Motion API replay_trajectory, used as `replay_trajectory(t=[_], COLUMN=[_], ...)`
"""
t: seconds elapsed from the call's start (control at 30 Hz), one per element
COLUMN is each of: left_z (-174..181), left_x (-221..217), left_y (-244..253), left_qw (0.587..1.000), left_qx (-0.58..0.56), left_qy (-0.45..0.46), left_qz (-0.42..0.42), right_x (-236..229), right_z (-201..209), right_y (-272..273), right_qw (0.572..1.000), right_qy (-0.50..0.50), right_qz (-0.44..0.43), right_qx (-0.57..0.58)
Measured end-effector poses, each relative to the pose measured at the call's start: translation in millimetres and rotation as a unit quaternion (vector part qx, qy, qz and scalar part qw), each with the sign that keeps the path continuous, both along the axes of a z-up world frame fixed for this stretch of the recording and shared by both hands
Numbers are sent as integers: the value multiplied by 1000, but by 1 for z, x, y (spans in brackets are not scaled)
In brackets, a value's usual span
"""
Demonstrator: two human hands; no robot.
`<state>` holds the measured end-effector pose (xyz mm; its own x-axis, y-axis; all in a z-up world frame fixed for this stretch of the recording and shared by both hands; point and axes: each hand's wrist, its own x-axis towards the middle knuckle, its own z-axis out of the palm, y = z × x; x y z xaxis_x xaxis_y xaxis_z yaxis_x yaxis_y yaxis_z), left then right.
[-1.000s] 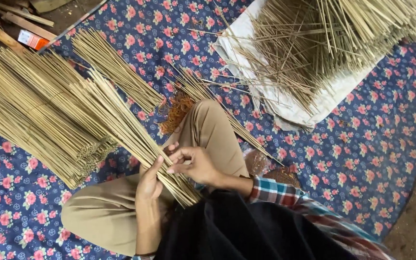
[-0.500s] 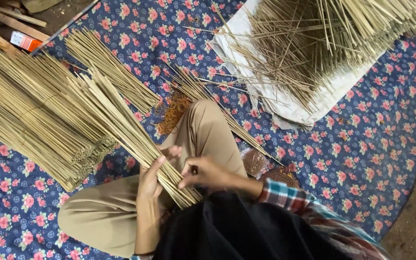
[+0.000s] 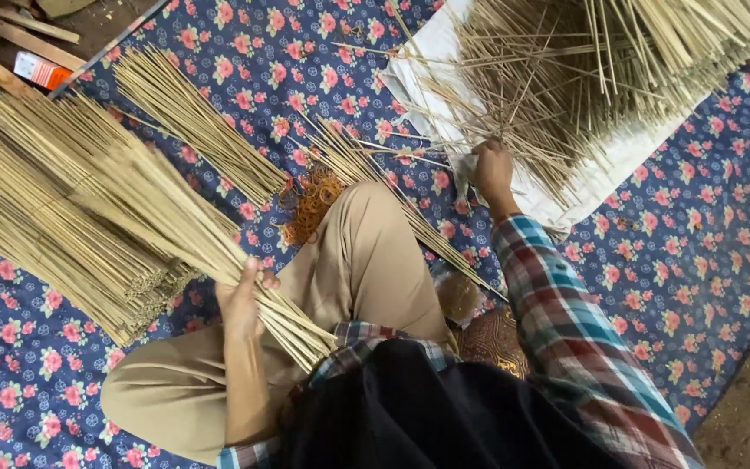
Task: A person sits on a cushion on the floor and weaves or bundles thin bamboo sticks together, carefully aligning each new stick with the existing bundle.
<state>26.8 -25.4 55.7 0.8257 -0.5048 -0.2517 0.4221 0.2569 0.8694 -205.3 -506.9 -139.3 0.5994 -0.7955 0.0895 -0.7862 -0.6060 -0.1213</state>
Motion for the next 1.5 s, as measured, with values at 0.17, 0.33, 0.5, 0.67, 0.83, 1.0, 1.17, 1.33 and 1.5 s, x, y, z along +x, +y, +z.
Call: replay_trajectory(t=[0.17,0.33,0.5,0.67,0.83,1.0,1.17,1.33,1.5], left_z=[-7,23,40,66,61,14,-17,-23,8], left_x=[-17,-40,-45,-43,-44,-44,-40,-43,-45], left_y=[-18,-31,-24,-16,-6,0,0,-6,-6], left_qw=[991,974,996,999,998,997,996,993,998], left_qx=[96,169,48,3,-14,-35,-54,-98,-20], left_qy=[92,145,38,29,41,62,61,35,10], left_qz=[16,-47,-60,-44,-52,-6,-23,-51,-51], right_x=[10,19,35,36,18,45,53,65,98], right_z=[8,8,1,-17,12,5,94,175,265], right_y=[10,15,42,-2,-5,-29,-76,-35,206], right_qw=[998,957,987,997,996,988,997,925,490], right_qy=[7,-185,-67,-57,-59,80,35,-308,-574], right_qz=[-29,-62,-72,-10,54,21,-25,39,-2], right_qx=[59,214,124,41,-38,-128,-66,220,655])
